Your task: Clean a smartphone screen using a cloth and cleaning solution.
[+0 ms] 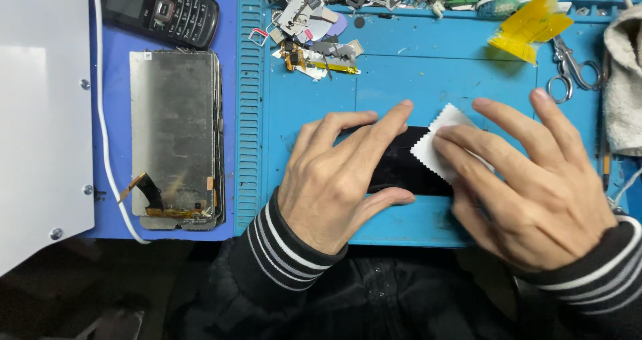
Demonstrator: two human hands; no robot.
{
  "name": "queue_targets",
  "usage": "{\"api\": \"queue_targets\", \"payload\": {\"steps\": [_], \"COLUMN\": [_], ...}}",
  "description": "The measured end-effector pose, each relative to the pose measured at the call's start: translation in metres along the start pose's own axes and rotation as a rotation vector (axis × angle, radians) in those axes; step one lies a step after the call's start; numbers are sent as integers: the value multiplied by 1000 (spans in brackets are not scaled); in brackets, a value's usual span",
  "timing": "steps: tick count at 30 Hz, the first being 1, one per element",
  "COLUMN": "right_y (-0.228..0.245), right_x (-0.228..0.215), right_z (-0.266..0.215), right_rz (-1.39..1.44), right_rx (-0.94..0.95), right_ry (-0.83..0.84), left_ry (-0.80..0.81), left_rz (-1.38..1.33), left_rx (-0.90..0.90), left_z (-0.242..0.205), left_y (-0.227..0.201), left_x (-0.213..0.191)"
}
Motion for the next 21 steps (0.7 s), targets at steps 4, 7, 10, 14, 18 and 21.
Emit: {"api": "queue_targets", "payload": {"steps": [4, 7, 10, 14, 18, 21], "right_y": [0, 2, 2, 3, 8, 8], "right_x": [-1, -2, -4, -8, -6, -6], "right_z": [4, 3, 4, -3, 5, 3], "right_rz": [41, 3, -27, -45, -35, -46], "right_rx": [13, 7, 20, 8, 24, 6], "right_ry": [-24, -16, -27, -26, -71, -43], "left_ry": [6, 4, 5, 8, 10, 5], "left_rz": [14, 7, -4, 2, -3, 11], "left_rx": [12, 0, 13, -1, 9, 3], "left_z": [2, 0, 2, 1, 3, 1], "left_y": [-2, -1, -3, -1, -3, -1], "left_x": [2, 0, 2, 1, 2, -1]}}
Point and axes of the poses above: each hand's wrist, its own z-axis towards the middle knuckle, its own x-axis out of the palm, y = z × x, the point moved 8 cm from there along z, towards the middle knuckle, and after that the axes turned 2 degrees about x, right-handed, at the moved point
